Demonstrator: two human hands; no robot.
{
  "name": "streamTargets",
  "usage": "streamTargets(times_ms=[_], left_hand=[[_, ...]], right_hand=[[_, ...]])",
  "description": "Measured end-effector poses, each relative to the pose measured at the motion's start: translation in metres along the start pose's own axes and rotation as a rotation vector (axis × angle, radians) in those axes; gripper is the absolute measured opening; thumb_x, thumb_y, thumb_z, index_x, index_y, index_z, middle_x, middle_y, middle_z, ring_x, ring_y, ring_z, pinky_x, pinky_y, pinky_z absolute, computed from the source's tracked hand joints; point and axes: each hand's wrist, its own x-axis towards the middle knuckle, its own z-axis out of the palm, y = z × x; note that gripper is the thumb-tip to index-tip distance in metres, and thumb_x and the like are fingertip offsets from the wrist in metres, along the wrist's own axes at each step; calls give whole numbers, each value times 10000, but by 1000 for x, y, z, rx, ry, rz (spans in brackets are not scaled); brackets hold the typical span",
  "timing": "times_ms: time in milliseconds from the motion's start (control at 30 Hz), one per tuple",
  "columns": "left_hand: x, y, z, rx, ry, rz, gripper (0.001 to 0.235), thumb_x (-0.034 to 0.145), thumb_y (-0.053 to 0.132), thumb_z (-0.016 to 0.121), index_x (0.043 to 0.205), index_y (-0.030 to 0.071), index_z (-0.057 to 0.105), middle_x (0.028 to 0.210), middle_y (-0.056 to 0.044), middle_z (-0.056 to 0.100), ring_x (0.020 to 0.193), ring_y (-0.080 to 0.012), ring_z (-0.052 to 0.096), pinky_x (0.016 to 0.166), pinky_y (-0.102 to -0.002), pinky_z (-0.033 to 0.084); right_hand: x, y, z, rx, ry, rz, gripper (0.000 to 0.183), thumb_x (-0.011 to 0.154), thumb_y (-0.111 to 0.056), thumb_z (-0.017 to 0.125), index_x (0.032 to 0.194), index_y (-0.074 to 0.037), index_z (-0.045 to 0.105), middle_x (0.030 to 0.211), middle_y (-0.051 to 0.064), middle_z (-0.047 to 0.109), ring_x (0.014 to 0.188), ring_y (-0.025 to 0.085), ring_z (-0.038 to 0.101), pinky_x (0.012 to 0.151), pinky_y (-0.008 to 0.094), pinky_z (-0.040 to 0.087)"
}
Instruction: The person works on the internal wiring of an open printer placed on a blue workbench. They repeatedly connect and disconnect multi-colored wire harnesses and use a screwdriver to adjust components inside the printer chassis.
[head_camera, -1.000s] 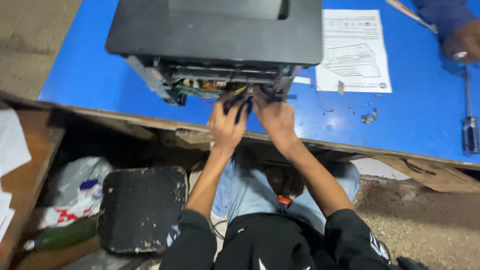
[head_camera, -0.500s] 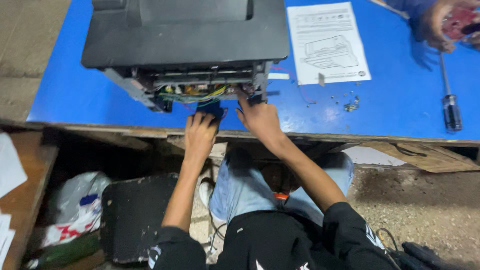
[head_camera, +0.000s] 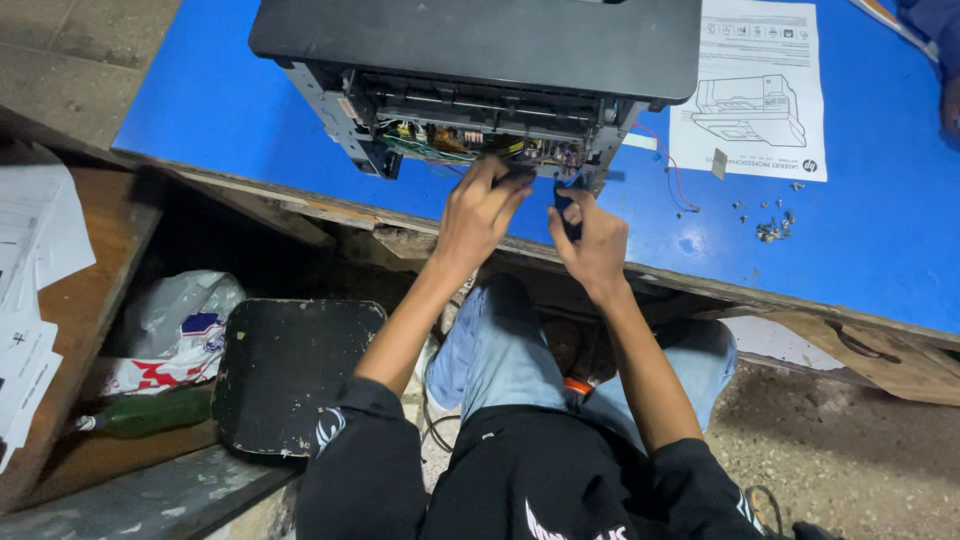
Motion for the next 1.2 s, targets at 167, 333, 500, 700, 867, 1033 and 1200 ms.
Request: streamTargets(times_ms=[167, 333, 500, 700, 867, 1033, 1200], left_hand=[[21, 8, 9, -24, 29, -129, 139, 921, 151, 731, 1022, 60, 759, 1020, -85, 667, 938, -301, 688, 782, -411, 549], [31, 12, 20, -11, 112, -211, 120, 950, 158, 703, 1021, 87, 768, 997, -48, 698, 864, -295, 705, 725, -398, 557], [32, 8, 27, 143, 63, -206, 106, 957, 166, 688, 975, 95, 765, 932, -76, 717, 803, -321, 707, 663, -439, 537], [34, 6, 27, 127, 73, -214, 132, 930, 174, 673, 963, 119, 789, 847, -123, 746, 734, -344, 710, 624, -457, 528], [36, 5, 28, 73, 70, -305, 146, 909, 190, 683, 950, 140, 814, 769, -150, 734, 689, -355, 707, 625, -453, 537], [35, 1, 29, 31, 82, -310, 156, 910, 202, 681, 983, 148, 808, 787, -132, 740, 699, -333, 721, 658, -443, 554], [39, 2, 28, 15, 77, -414, 175, 896, 282, 711, 946, 151, 816, 604, -105, 668, 585, -318, 681, 608, -439, 529]], right_hand=[[1, -2, 0, -24, -11, -12, 237, 935, -137, 777, 1134, -56, 677, 722, 64, 642, 641, 243, 657, 605, 365, 501], [0, -2, 1, -36, -22, -15, 214, 937, -133, 779, 1113, -59, 683, 713, 56, 639, 634, 240, 652, 596, 367, 495], [1, 0, 3, -52, -25, -44, 198, 931, -138, 780, 1097, -74, 694, 727, 48, 646, 655, 232, 662, 609, 364, 508], [1, -2, 5, -86, -15, -52, 200, 915, -134, 791, 1095, -89, 717, 712, 49, 642, 638, 230, 656, 584, 368, 499], [1, -1, 5, -90, -19, -60, 201, 919, -134, 790, 1099, -86, 715, 716, 47, 641, 642, 231, 657, 589, 370, 501], [1, 0, 6, -90, -20, -69, 199, 928, -135, 789, 1105, -86, 712, 731, 48, 644, 655, 233, 661, 599, 371, 505], [3, -2, 5, -90, -30, -60, 215, 918, -132, 792, 1115, -92, 715, 719, 54, 641, 644, 237, 658, 587, 377, 496]])
